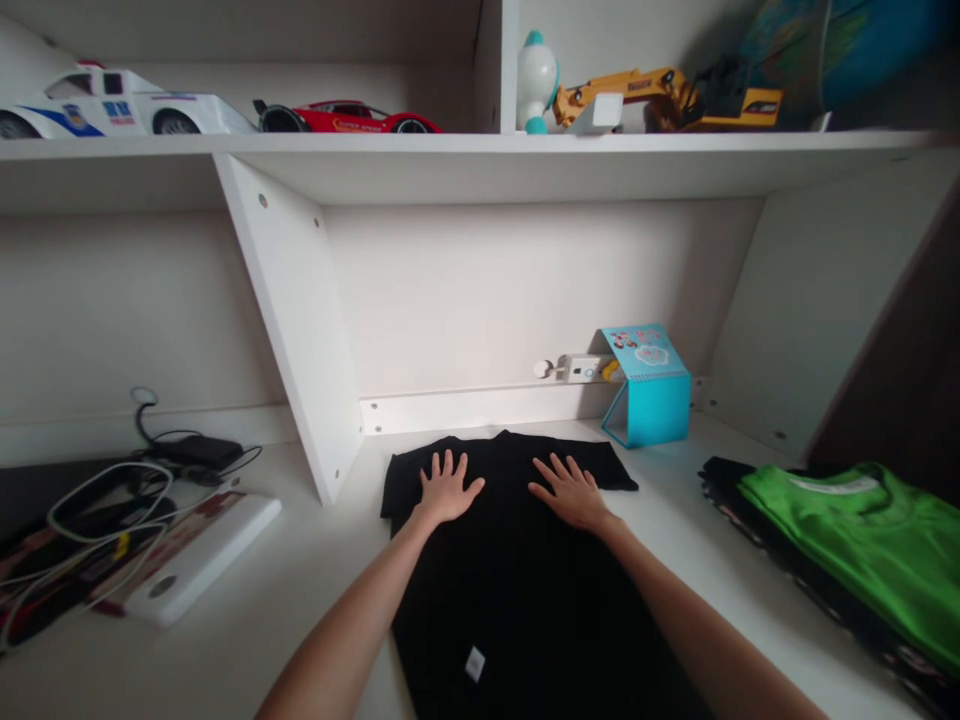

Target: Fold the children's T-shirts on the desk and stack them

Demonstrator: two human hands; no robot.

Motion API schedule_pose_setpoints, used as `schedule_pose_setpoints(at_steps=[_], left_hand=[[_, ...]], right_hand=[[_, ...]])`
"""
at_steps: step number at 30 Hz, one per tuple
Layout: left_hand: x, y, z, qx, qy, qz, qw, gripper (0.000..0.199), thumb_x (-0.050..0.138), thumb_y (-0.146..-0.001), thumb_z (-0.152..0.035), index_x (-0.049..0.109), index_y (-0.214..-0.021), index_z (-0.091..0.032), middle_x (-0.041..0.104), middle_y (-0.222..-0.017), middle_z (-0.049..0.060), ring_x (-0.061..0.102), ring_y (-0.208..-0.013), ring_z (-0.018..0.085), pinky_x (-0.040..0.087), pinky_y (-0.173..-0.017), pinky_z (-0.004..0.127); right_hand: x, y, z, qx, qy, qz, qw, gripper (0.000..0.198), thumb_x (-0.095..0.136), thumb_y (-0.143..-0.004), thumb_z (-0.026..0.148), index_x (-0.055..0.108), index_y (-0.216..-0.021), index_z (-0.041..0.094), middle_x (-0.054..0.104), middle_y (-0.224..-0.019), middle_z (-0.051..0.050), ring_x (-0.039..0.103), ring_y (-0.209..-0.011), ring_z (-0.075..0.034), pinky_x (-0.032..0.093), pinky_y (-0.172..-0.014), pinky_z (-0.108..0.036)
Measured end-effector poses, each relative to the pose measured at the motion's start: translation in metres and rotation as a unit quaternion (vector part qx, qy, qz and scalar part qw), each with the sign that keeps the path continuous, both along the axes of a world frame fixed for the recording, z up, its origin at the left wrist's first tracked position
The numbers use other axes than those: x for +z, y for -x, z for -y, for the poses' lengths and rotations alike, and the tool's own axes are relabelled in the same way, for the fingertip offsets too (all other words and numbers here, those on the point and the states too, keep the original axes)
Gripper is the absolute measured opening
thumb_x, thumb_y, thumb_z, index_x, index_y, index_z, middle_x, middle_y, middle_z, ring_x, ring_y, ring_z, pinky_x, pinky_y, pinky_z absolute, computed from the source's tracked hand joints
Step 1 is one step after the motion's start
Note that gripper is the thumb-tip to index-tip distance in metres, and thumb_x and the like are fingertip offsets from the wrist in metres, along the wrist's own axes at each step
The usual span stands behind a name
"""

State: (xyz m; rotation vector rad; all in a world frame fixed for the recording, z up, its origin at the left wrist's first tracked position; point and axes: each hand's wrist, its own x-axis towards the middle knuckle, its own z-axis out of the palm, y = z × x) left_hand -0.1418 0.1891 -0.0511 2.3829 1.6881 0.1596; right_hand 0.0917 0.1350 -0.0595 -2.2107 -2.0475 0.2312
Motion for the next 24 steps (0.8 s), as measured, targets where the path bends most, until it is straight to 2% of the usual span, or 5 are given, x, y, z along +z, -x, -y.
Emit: schedule_pose_setpoints(at_steps=[8,14,19,21,24], left_hand=[[-0.007,-0.005,-0.024,-0.014,-0.03,0.031,0.999,0.08,0.018,-0.079,-0.071,0.019,-0.142,-0.022,0.01,-0.149,0.011,-0.002,-0.133,0.04,0.005,-0.102,0.061],[0.003,-0.003,-0.027,-0.015,0.025,0.018,0.999,0.088,0.02,-0.079,-0.069,0.011,-0.142,-0.007,0.001,-0.148,0.016,-0.003,-0.134,0.037,0.006,-0.105,0.055],[0.019,0.022,-0.047,0.016,0.034,-0.002,0.999,0.073,0.037,-0.08,-0.06,0.036,-0.135,-0.012,0.021,-0.144,0.02,0.009,-0.133,0.037,0.004,-0.103,0.058],[0.024,0.042,-0.057,0.05,0.015,0.003,0.999,0.057,0.046,-0.079,-0.05,0.05,-0.124,-0.016,0.03,-0.141,0.019,0.012,-0.132,0.041,0.003,-0.099,0.065],[0.028,0.076,-0.07,0.094,-0.012,0.03,0.995,0.039,0.054,-0.076,-0.035,0.06,-0.11,-0.018,0.043,-0.133,0.019,0.025,-0.127,0.044,0.021,-0.092,0.066]], right_hand=[[-0.008,-0.013,-0.016,-0.009,-0.03,0.019,0.999,0.065,0.022,-0.083,0.068,0.021,-0.139,0.035,0.018,-0.148,-0.002,0.01,-0.135,-0.029,0.017,-0.104,-0.049],[0.013,0.005,0.002,0.021,-0.043,0.025,0.999,0.057,0.027,-0.09,0.052,0.023,-0.14,0.025,0.018,-0.147,-0.01,0.006,-0.135,-0.029,0.012,-0.104,-0.054],[0.043,0.061,0.074,0.187,-0.013,-0.004,0.982,0.055,0.035,-0.087,0.055,0.028,-0.137,0.033,0.018,-0.147,-0.005,0.008,-0.135,-0.025,0.017,-0.105,-0.051],[0.046,0.09,0.109,0.285,0.011,-0.054,0.957,0.061,0.036,-0.085,0.059,0.025,-0.138,0.031,0.018,-0.146,-0.01,0.01,-0.134,-0.029,0.019,-0.102,-0.057],[0.035,0.131,0.156,0.404,0.036,-0.115,0.907,0.05,0.037,-0.09,0.047,0.031,-0.136,0.03,0.029,-0.141,-0.013,0.024,-0.129,-0.032,0.03,-0.096,-0.06]])
